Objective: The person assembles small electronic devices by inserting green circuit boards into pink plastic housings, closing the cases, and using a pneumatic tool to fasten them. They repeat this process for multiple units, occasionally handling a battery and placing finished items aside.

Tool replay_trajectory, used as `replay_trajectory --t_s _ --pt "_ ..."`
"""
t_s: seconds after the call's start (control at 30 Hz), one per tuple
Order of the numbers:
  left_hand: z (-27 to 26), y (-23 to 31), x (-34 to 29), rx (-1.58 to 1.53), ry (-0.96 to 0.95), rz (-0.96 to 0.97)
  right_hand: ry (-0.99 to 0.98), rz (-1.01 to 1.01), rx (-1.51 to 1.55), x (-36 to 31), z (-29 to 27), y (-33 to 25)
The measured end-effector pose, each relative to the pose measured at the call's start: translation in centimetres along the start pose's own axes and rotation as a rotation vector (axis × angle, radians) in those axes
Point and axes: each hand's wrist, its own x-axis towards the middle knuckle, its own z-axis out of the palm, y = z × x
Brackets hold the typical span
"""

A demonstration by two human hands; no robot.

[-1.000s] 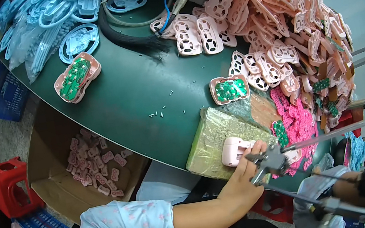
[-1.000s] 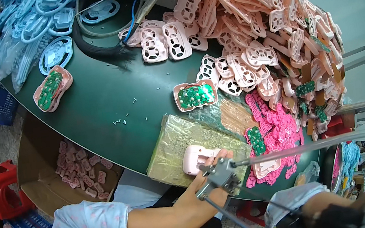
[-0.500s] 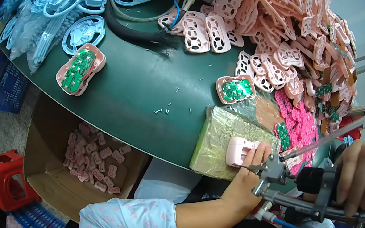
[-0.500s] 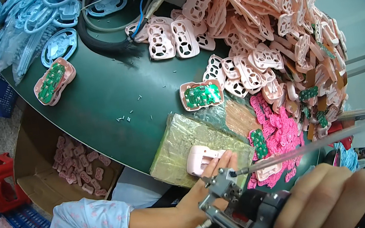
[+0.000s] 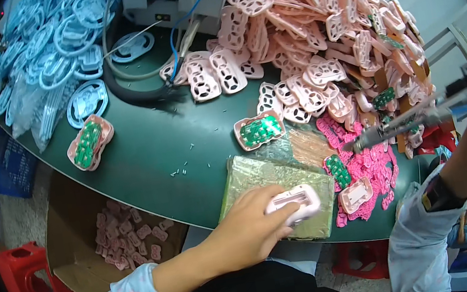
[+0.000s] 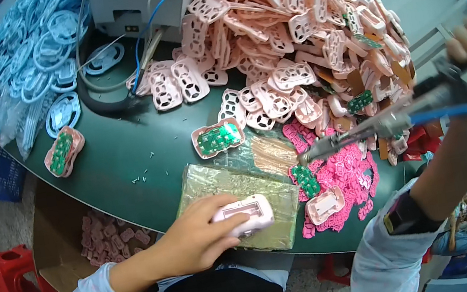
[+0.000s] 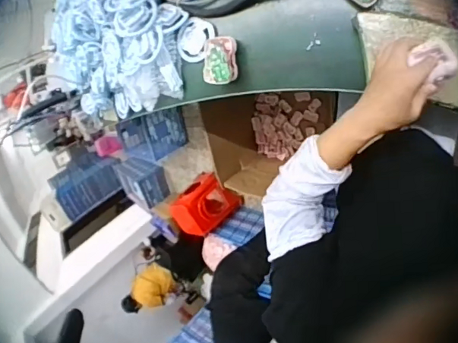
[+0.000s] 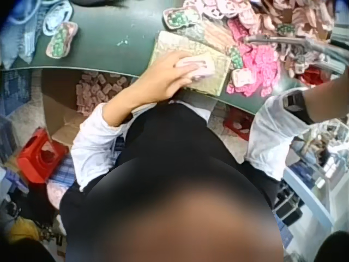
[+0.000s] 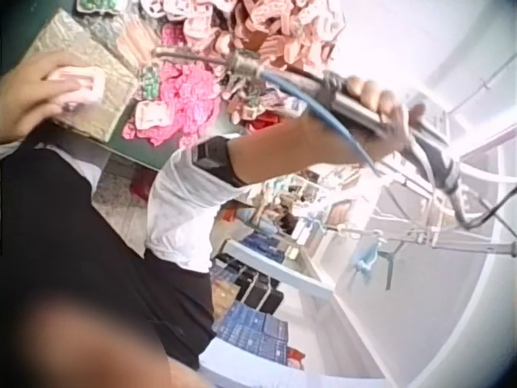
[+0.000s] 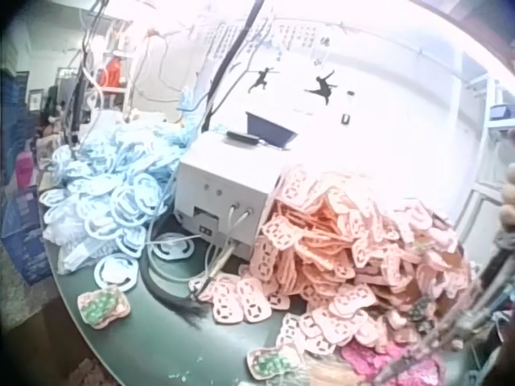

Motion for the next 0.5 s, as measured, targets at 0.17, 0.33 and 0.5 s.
replay_trajectory --t_s 0.17,0.33,0.5 --pt "-3.7 2.1 0.9 -0.604 -0.095 -0.146 0.33 0.102 -0.333 -2.7 -2.1 3.6" --pt "-4.5 2.5 0.4 -0.699 -0.127 -0.165 0.13 -0.415 -1.614 -6.2 -3.7 1.5" --pt "-4.2 2.7 0.9 -1.034 -0.198 -0.333 -0.216 0.062 -1.034 -12.5 10.8 1.8"
